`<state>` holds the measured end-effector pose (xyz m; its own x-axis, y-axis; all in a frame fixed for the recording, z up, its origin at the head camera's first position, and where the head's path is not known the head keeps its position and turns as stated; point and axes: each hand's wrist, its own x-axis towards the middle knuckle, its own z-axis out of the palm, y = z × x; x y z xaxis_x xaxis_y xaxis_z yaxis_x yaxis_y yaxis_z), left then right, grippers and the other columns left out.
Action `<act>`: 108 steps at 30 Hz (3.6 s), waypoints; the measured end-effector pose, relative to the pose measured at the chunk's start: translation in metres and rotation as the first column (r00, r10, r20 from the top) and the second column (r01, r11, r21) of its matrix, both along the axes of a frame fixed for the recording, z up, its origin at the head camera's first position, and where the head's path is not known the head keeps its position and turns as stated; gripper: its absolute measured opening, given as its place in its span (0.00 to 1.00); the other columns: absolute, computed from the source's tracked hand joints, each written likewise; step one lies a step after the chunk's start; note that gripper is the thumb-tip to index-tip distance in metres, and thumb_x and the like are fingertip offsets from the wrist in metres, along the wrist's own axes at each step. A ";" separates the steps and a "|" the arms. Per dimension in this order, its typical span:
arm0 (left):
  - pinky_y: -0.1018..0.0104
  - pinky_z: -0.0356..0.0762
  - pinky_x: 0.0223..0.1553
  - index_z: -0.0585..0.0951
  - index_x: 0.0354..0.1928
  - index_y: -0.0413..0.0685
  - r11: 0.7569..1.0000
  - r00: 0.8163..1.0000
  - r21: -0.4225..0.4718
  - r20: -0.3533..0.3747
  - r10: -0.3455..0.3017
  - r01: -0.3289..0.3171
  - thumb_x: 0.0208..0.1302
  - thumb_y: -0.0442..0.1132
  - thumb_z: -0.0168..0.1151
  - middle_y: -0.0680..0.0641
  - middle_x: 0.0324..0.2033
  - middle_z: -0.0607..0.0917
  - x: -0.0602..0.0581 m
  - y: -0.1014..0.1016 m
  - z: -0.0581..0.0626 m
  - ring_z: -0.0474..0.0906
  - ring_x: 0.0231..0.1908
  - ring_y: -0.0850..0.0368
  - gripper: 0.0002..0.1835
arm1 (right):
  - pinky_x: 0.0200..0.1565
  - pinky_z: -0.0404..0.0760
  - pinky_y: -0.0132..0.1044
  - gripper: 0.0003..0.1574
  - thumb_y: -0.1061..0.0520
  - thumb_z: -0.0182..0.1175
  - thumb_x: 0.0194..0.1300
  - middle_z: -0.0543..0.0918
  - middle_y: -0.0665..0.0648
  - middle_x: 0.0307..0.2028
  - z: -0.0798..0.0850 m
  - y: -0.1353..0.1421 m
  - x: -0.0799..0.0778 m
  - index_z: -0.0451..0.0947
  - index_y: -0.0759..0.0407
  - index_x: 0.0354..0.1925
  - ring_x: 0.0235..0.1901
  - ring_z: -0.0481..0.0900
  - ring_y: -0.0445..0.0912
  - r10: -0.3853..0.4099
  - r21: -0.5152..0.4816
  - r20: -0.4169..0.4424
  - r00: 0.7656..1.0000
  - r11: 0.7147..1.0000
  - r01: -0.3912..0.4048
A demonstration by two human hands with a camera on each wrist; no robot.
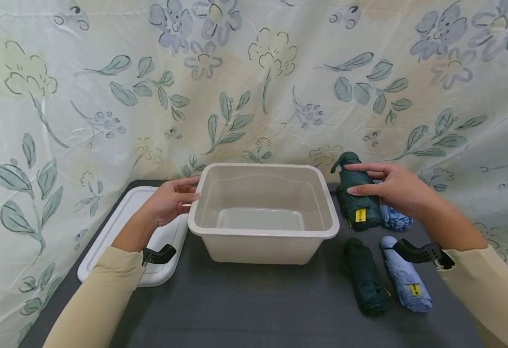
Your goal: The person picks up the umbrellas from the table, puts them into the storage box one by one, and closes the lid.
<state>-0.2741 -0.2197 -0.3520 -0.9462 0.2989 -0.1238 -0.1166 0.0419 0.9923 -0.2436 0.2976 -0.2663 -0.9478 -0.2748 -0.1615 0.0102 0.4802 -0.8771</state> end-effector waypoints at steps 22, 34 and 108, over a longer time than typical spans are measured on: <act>0.63 0.88 0.47 0.62 0.78 0.43 0.999 0.999 -0.021 -0.017 -0.038 0.037 0.71 0.33 0.65 0.50 0.44 0.82 0.020 -0.007 0.001 0.86 0.42 0.59 0.37 | 0.57 0.83 0.58 0.42 0.61 0.69 0.66 0.67 0.66 0.73 0.006 -0.118 -0.034 0.67 0.49 0.75 0.64 0.75 0.63 0.145 -0.143 0.245 0.959 0.983 -0.112; 0.64 0.89 0.45 0.63 0.77 0.40 0.999 0.999 -0.002 -0.014 -0.037 0.037 0.69 0.30 0.64 0.50 0.43 0.82 0.023 -0.005 0.005 0.86 0.41 0.60 0.37 | 0.54 0.86 0.56 0.42 0.62 0.72 0.64 0.73 0.66 0.69 -0.011 -0.165 -0.053 0.71 0.49 0.73 0.60 0.80 0.62 0.196 -0.113 0.328 0.924 0.979 -0.168; 0.64 0.88 0.45 0.62 0.78 0.43 0.994 0.998 0.104 0.059 0.014 -0.020 0.72 0.32 0.63 0.53 0.42 0.87 0.024 -0.004 -0.002 0.87 0.42 0.59 0.36 | 0.64 0.80 0.51 0.39 0.62 0.69 0.66 0.82 0.68 0.61 -0.072 -0.249 -0.068 0.68 0.62 0.73 0.58 0.82 0.59 0.441 -0.003 0.485 0.755 0.864 -0.503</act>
